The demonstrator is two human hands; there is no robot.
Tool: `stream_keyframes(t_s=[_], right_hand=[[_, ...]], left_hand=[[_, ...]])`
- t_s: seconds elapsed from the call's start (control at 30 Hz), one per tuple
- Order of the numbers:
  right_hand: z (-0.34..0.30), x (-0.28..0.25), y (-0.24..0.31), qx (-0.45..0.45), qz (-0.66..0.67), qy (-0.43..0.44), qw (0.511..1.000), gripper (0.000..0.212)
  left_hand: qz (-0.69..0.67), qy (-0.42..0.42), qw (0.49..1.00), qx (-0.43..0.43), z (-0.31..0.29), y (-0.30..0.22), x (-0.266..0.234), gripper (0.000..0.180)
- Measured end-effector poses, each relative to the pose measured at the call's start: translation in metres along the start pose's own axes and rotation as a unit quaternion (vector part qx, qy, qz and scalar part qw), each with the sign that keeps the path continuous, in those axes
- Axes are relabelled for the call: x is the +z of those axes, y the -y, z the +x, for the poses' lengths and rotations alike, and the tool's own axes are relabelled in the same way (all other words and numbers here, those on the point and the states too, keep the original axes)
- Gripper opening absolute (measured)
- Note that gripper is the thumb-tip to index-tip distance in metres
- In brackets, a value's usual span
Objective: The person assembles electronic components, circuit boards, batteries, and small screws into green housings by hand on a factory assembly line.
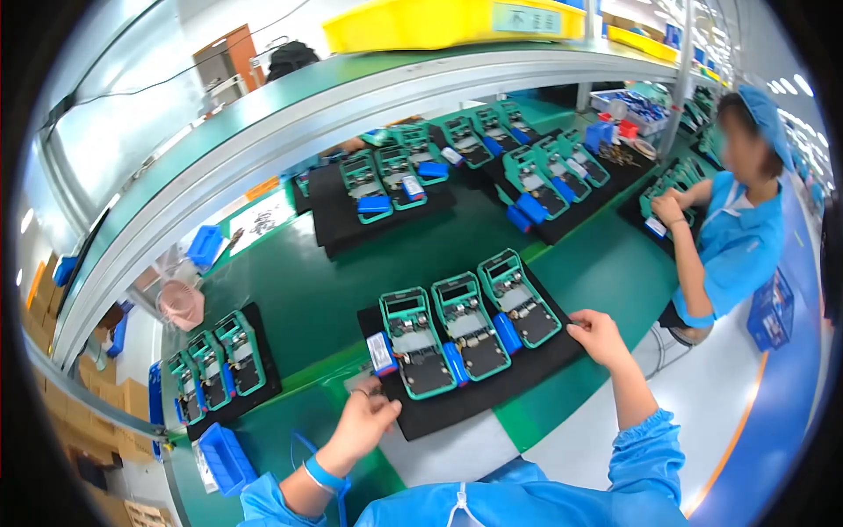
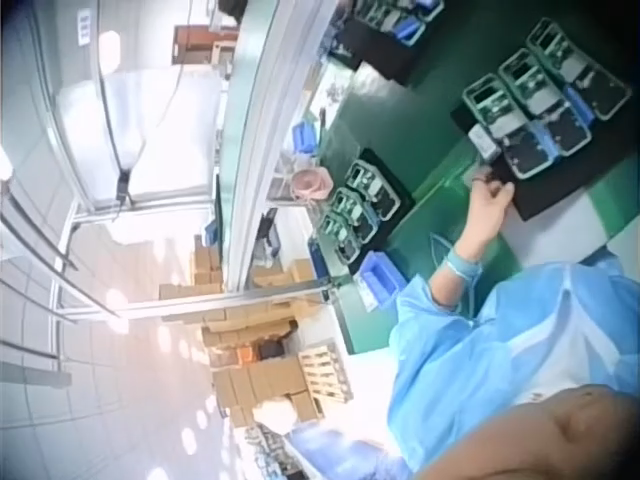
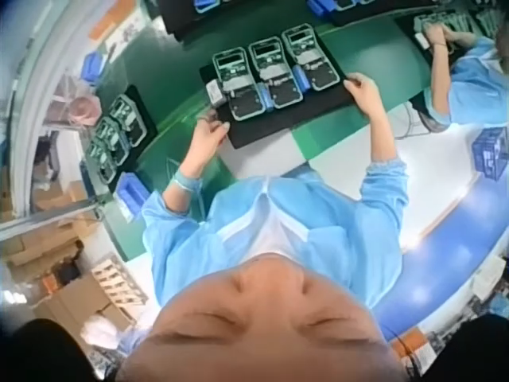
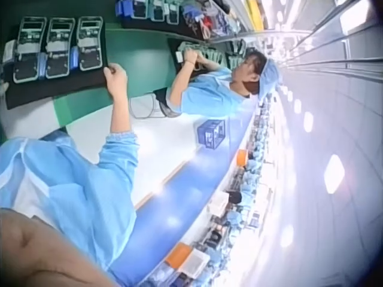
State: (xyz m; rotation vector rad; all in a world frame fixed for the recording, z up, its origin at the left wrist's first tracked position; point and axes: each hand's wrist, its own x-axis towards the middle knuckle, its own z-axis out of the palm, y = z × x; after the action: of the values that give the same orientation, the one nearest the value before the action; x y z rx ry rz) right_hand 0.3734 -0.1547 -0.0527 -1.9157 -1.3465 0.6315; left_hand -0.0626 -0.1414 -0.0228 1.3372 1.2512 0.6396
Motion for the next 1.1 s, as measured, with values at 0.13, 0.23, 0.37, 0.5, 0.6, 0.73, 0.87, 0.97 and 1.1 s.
stream_keyframes(t_s=[0.13,0.23,0.37,0.5,0.6,0.73,0.87,0.97,1.1], right_hand=[[-0.030,-0.044,-0.053,0.045,0.027,-0.052,0.997,0.028],[-0.037,-0.059,-0.096,0.077,0.161,-0.200,0.963,0.024],[-0.038,-0.061,-0.140,0.024,0.121,-0.338,0.933,0.018],[-0.037,-0.038,-0.089,-0.033,0.144,-0.341,0.928,0.019],[-0.029,-0.026,-0.050,-0.069,0.153,-0.296,0.940,0.019],[-0.008,-0.010,-0.004,-0.128,0.173,-0.199,0.956,0.018],[0.043,0.018,0.068,-0.195,0.096,-0.022,0.976,0.031],[0.112,0.067,0.100,-0.211,0.046,0.070,0.974,0.048],[0.210,0.135,0.130,-0.217,0.029,0.077,0.973,0.065]], left_hand=[[-0.099,0.141,0.983,-0.066,-0.012,-0.011,0.051,0.074],[-0.143,0.211,0.960,-0.115,0.000,-0.017,0.093,0.082],[-0.136,0.244,0.956,-0.094,0.034,-0.018,0.152,0.096],[-0.158,0.288,0.942,-0.066,0.076,-0.031,0.195,0.098],[-0.158,0.315,0.936,-0.018,0.101,-0.035,0.211,0.092],[-0.087,0.270,0.956,0.076,0.107,-0.031,0.189,0.078],[-0.033,0.190,0.974,0.119,0.127,-0.037,0.105,0.060],[0.000,0.063,0.993,0.104,0.151,-0.044,0.025,0.055],[-0.036,-0.137,0.988,0.063,0.183,-0.043,-0.062,0.057]])
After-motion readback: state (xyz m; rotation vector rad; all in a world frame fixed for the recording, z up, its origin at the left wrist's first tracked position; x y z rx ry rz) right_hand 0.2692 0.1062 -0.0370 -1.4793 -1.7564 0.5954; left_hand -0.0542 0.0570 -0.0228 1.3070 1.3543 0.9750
